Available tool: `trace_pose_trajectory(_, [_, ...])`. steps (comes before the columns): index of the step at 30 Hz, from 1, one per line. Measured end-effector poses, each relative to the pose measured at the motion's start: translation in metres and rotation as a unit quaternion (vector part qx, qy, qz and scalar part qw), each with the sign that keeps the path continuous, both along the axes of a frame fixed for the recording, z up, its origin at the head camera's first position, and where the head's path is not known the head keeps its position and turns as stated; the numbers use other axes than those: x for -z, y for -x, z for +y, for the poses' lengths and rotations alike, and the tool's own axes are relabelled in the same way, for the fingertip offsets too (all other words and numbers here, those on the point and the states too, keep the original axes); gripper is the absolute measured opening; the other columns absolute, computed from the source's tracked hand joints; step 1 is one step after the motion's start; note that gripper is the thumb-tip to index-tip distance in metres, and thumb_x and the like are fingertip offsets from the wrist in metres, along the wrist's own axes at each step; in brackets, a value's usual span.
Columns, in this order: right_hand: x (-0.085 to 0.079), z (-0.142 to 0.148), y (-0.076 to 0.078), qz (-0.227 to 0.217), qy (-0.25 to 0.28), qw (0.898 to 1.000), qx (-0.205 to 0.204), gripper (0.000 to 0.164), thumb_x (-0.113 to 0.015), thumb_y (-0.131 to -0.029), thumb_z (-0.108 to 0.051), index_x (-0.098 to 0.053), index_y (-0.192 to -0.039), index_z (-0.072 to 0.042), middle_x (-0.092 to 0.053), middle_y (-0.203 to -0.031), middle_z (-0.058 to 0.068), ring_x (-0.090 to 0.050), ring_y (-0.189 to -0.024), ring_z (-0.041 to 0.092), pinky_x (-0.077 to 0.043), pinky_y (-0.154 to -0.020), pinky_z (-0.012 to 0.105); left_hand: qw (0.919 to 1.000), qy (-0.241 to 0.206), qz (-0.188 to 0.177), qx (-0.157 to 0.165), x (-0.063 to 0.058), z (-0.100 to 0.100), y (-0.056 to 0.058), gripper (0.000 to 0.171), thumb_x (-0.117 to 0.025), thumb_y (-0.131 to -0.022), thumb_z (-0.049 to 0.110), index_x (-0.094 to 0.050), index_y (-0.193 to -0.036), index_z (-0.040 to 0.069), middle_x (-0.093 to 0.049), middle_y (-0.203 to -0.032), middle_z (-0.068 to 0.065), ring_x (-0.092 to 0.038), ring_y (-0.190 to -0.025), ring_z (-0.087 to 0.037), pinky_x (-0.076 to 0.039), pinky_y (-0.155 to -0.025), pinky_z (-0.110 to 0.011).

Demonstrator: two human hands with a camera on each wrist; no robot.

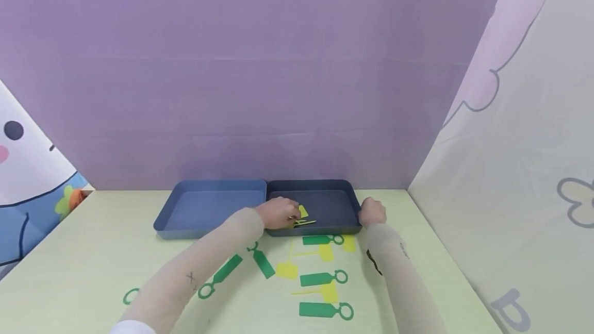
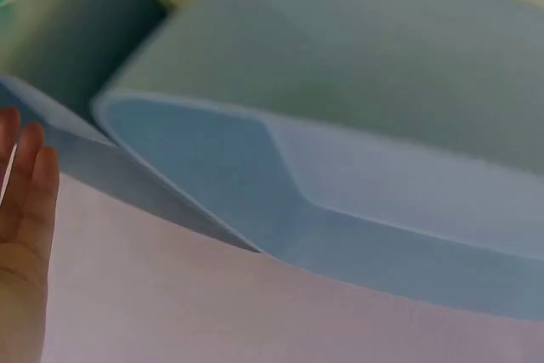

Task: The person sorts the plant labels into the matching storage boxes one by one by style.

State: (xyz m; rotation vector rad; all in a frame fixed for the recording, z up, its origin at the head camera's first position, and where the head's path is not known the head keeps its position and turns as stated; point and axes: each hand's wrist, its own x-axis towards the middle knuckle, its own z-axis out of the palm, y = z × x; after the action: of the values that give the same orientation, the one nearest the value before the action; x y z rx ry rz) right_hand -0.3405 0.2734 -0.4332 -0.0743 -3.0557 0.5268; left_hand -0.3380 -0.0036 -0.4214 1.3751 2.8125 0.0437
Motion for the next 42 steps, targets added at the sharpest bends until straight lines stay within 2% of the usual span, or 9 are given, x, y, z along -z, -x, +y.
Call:
trace_pose_trajectory(4, [0.001, 0.0, 0.001, -0.001, 0.003, 1.0, -0.006, 0.024, -0.06, -0.083, -0.007, -0.063, -0.102, 0.007, -0.063, -0.104, 0.026, -0.059, -0.094, 0.043, -0.048, -0.082, 0.051, 0.9996, -0.024, 0.005, 0.015, -0.002, -0.004, -0.016, 0.017, -0.058, -0.089, 0.012, -0.071, -0.099, 0.015, -0.066, -0.101, 0.002, -0.062, -0.082, -0.008, -0.049, -0.067, -0.015])
trace_pose_trajectory(9, [0.001, 0.001, 0.0, 0.006, 0.0, 1.0, -0.005, 0.024, -0.06, -0.083, -0.008, -0.064, -0.101, 0.007, -0.063, -0.103, 0.026, -0.059, -0.093, 0.042, -0.048, -0.081, 0.05, 0.9973, -0.036, 0.024, 0.059, 0.0, -0.011, -0.035, 0.019, -0.057, -0.089, 0.009, -0.07, -0.101, 0.016, -0.066, -0.099, 0.003, -0.062, -0.088, -0.006, -0.049, -0.073, -0.013])
trace_pose_trajectory(15, [0.001, 0.003, 0.0, 0.007, 0.002, 1.0, -0.007, 0.021, -0.061, -0.082, -0.007, -0.065, -0.098, 0.007, -0.064, -0.101, 0.026, -0.06, -0.091, 0.042, -0.049, -0.079, 0.05, 0.9919, -0.057, 0.048, 0.103, 0.012, -0.024, -0.049, 0.023, -0.056, -0.087, 0.006, -0.07, -0.102, 0.016, -0.066, -0.105, 0.004, -0.06, -0.099, -0.008, -0.048, -0.081, -0.015])
trace_pose_trajectory(18, [0.003, 0.004, 0.001, 0.007, 0.002, 1.0, -0.005, 0.019, -0.061, -0.082, -0.007, -0.066, -0.096, 0.006, -0.065, -0.1, 0.025, -0.06, -0.09, 0.041, -0.049, -0.078, 0.05, 0.9904, -0.053, 0.05, 0.117, 0.018, -0.027, -0.051, 0.025, -0.056, -0.087, 0.004, -0.07, -0.104, 0.017, -0.065, -0.109, 0.004, -0.059, -0.104, -0.008, -0.047, -0.085, -0.016])
trace_pose_trajectory(24, [0.004, 0.004, 0.003, 0.011, 0.001, 1.0, -0.001, 0.017, -0.062, -0.083, -0.007, -0.067, -0.095, 0.005, -0.066, -0.097, 0.024, -0.061, -0.088, 0.04, -0.05, -0.076, 0.049, 0.9928, -0.004, -0.012, 0.119, 0.018, -0.024, -0.054, 0.03, -0.055, -0.09, 0.005, -0.065, -0.115, 0.017, -0.059, -0.122, 0.003, -0.055, -0.113, -0.01, -0.045, -0.091, -0.018])
trace_pose_trajectory(28, [0.005, 0.002, 0.004, 0.005, 0.005, 1.0, 0.001, 0.02, -0.062, -0.083, -0.007, -0.066, -0.098, 0.006, -0.065, -0.099, 0.024, -0.06, -0.089, 0.041, -0.049, -0.077, 0.05, 0.9916, 0.023, -0.019, 0.125, 0.02, -0.022, -0.053, 0.032, -0.056, -0.09, 0.006, -0.063, -0.118, 0.018, -0.056, -0.127, 0.003, -0.054, -0.115, -0.009, -0.044, -0.093, -0.018])
trace_pose_trajectory(32, [0.006, 0.002, 0.005, 0.001, 0.006, 1.0, 0.004, 0.02, -0.061, -0.083, -0.007, -0.065, -0.098, 0.006, -0.065, -0.099, 0.024, -0.06, -0.09, 0.041, -0.049, -0.078, 0.049, 0.9903, 0.024, -0.016, 0.136, 0.025, -0.021, -0.05, 0.03, -0.062, -0.087, 0.009, -0.066, -0.114, 0.019, -0.059, -0.122, 0.004, -0.058, -0.108, -0.006, -0.045, -0.087, -0.013])
trace_pose_trajectory(36, [0.005, 0.002, 0.004, 0.002, 0.004, 1.0, 0.005, 0.02, -0.062, -0.083, -0.007, -0.065, -0.098, 0.006, -0.065, -0.099, 0.024, -0.06, -0.09, 0.041, -0.049, -0.078, 0.049, 0.9908, 0.013, -0.024, 0.133, 0.028, -0.022, -0.047, 0.024, -0.065, -0.084, 0.011, -0.069, -0.106, 0.02, -0.063, -0.109, 0.006, -0.06, -0.096, -0.002, -0.044, -0.078, -0.007])
trace_pose_trajectory(42, [0.004, 0.001, 0.003, 0.002, 0.007, 1.0, 0.007, 0.019, -0.062, -0.083, -0.007, -0.065, -0.096, 0.006, -0.065, -0.098, 0.024, -0.06, -0.089, 0.04, -0.049, -0.077, 0.048, 0.9906, 0.012, -0.013, 0.135, 0.031, -0.026, -0.044, 0.021, -0.066, -0.084, 0.012, -0.071, -0.101, 0.022, -0.063, -0.098, 0.009, -0.06, -0.087, -0.001, -0.044, -0.074, -0.006])
